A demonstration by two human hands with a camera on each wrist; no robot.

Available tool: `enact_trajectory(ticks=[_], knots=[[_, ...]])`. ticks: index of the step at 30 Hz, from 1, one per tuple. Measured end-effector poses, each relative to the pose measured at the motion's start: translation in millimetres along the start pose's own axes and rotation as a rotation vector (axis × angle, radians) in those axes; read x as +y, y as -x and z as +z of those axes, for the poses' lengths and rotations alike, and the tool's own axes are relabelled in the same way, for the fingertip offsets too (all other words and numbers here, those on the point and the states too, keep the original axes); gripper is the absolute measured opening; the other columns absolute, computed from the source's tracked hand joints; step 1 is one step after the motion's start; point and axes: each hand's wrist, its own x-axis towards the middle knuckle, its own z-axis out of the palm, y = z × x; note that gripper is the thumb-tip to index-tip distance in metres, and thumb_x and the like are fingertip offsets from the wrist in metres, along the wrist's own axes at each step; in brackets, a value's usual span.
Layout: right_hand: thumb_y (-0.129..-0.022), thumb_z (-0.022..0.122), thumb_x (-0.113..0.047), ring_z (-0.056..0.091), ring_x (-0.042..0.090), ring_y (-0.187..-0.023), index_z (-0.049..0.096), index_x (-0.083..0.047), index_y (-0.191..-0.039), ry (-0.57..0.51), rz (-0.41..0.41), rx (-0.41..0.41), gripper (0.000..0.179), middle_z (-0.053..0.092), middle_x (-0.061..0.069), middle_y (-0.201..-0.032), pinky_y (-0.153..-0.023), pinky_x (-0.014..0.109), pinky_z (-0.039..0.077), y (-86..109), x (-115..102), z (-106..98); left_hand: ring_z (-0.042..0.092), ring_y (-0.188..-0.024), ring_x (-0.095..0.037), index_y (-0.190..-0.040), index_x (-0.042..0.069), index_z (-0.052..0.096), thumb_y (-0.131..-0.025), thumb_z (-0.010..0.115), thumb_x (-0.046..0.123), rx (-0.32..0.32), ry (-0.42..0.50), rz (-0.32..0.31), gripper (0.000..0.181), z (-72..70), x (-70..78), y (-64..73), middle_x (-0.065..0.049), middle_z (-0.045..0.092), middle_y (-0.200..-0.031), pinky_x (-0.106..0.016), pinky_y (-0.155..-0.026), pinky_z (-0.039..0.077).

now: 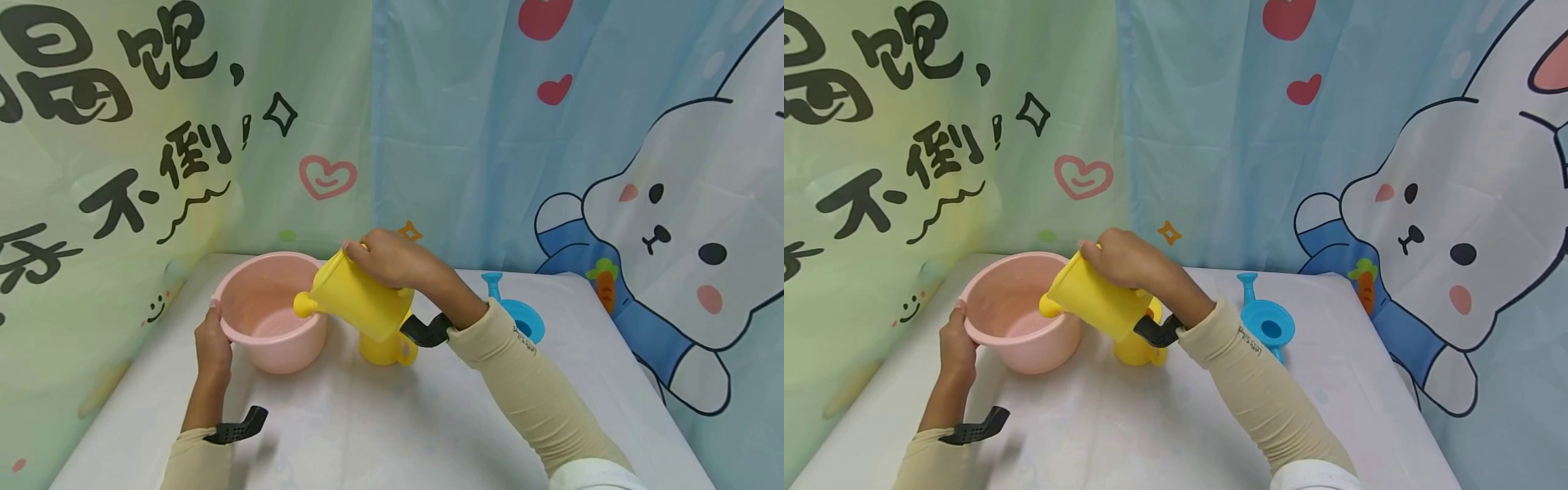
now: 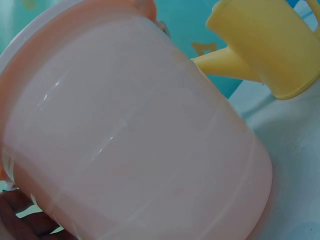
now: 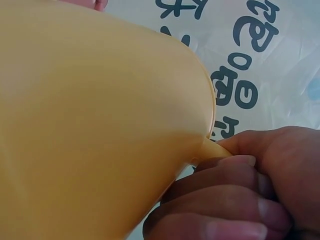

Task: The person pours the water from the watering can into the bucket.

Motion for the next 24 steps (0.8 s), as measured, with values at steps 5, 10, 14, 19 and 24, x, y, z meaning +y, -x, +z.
enact_trajectory(ticks=[5,10,14,19,24], knots=[[-0.105,0.034,-0.042,0.042,0.016,-0.054,0.048,-0.009,-0.07,0.002,0.008,0.0,0.05,0.039,0.003,-0.062,-0.053,0.028,0.039,0.7,-0.9,0.2,0.05,-0.11,-0.023,-0.143,0.008,0.049,-0.103,0.021,0.055,0.004,-0.007,0.002,0.068,0.3,-0.5,-0.3,-0.015,0.055,-0.135,-0.026,-0.084,0.036],[-0.105,0.034,-0.042,0.044,0.017,-0.055,0.05,-0.008,-0.072,0.006,0.011,0.002,0.05,0.042,0.003,-0.064,-0.054,0.028,0.04,0.3,-1.5,0.6,0.049,-0.11,-0.023,-0.143,0.007,0.048,-0.104,0.02,0.053,0.0,-0.004,0.01,0.067,-0.4,-1.0,-0.5,-0.016,0.054,-0.135,-0.026,-0.083,0.036],[-0.105,0.034,-0.041,0.045,0.017,-0.056,0.052,-0.007,-0.073,0.004,0.015,0.002,0.05,0.042,0.004,-0.064,-0.054,0.029,0.04,-0.2,-1.4,0.2,0.049,-0.109,-0.024,-0.143,0.004,0.048,-0.104,0.02,0.051,-0.003,0.007,0.017,0.067,-1.2,0.0,-0.2,-0.017,0.054,-0.134,-0.026,-0.083,0.036],[-0.105,0.034,-0.042,0.043,0.017,-0.055,0.05,-0.008,-0.072,0.001,0.021,0.003,0.05,0.041,0.003,-0.063,-0.054,0.029,0.039,-0.1,-1.4,0.2,0.049,-0.11,-0.023,-0.144,0.006,0.047,-0.104,0.02,0.052,-0.003,0.001,0.011,0.067,-0.6,0.4,-0.2,-0.015,0.054,-0.136,-0.026,-0.083,0.036],[-0.105,0.033,-0.042,0.042,0.016,-0.054,0.048,-0.008,-0.071,-0.006,0.041,0.006,0.05,0.04,0.003,-0.064,-0.053,0.028,0.039,-0.4,0.5,-0.5,0.049,-0.11,-0.023,-0.144,0.008,0.047,-0.103,0.02,0.054,0.003,-0.013,0.003,0.068,0.4,0.4,-0.1,-0.013,0.054,-0.136,-0.026,-0.084,0.036]])
